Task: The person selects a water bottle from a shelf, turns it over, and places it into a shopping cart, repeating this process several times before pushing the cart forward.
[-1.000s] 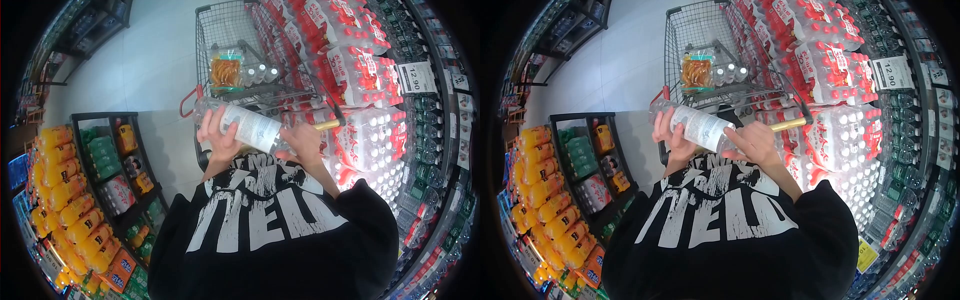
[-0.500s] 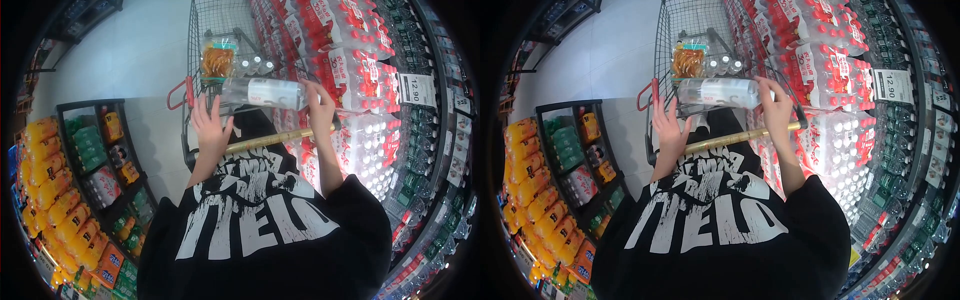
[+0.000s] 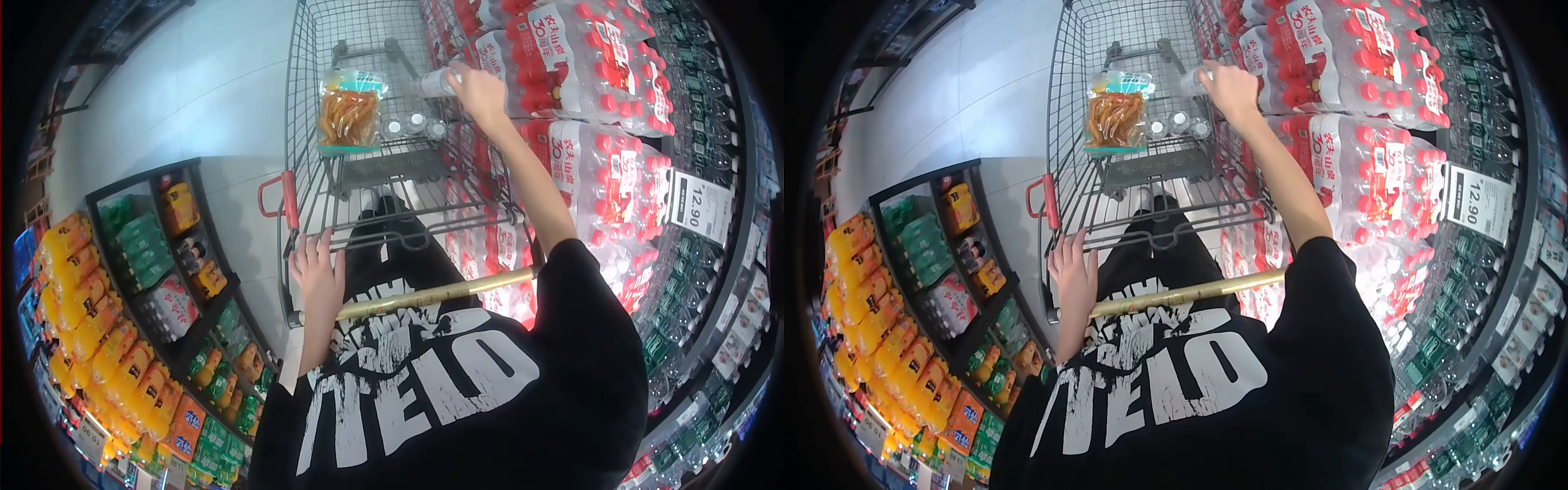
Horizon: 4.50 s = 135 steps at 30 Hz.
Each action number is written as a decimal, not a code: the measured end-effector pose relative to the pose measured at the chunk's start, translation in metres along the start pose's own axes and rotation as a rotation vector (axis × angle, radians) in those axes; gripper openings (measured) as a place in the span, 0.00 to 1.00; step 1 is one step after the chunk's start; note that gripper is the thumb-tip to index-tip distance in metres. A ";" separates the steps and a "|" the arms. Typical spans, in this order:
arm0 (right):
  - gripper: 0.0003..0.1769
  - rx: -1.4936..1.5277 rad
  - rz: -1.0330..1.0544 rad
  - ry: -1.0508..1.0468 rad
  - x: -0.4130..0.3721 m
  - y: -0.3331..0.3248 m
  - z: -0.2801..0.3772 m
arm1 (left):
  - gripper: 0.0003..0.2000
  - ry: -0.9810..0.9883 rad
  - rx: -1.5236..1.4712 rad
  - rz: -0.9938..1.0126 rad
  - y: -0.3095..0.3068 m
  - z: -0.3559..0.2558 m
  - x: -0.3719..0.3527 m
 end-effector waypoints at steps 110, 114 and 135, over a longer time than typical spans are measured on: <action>0.37 -0.081 -1.302 0.682 -0.232 -0.531 -0.405 | 0.15 -0.151 -1.306 0.446 0.139 -0.282 -0.017; 0.37 -0.007 -1.333 0.417 -0.244 -0.527 -0.397 | 0.14 -0.180 -1.335 0.341 0.142 -0.280 -0.017; 0.37 1.094 -0.234 -0.015 -0.367 -0.270 -0.041 | 0.15 -0.016 -1.511 0.335 0.047 -0.257 -0.091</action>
Point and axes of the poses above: each hand's wrist, its own x-axis towards the middle knuckle, its own y-axis out of the palm, z = x × y, the point moved 1 cm from there along x, towards the middle knuckle, and after that the axes turned 9 degrees about -z, right-handed, at the moved point
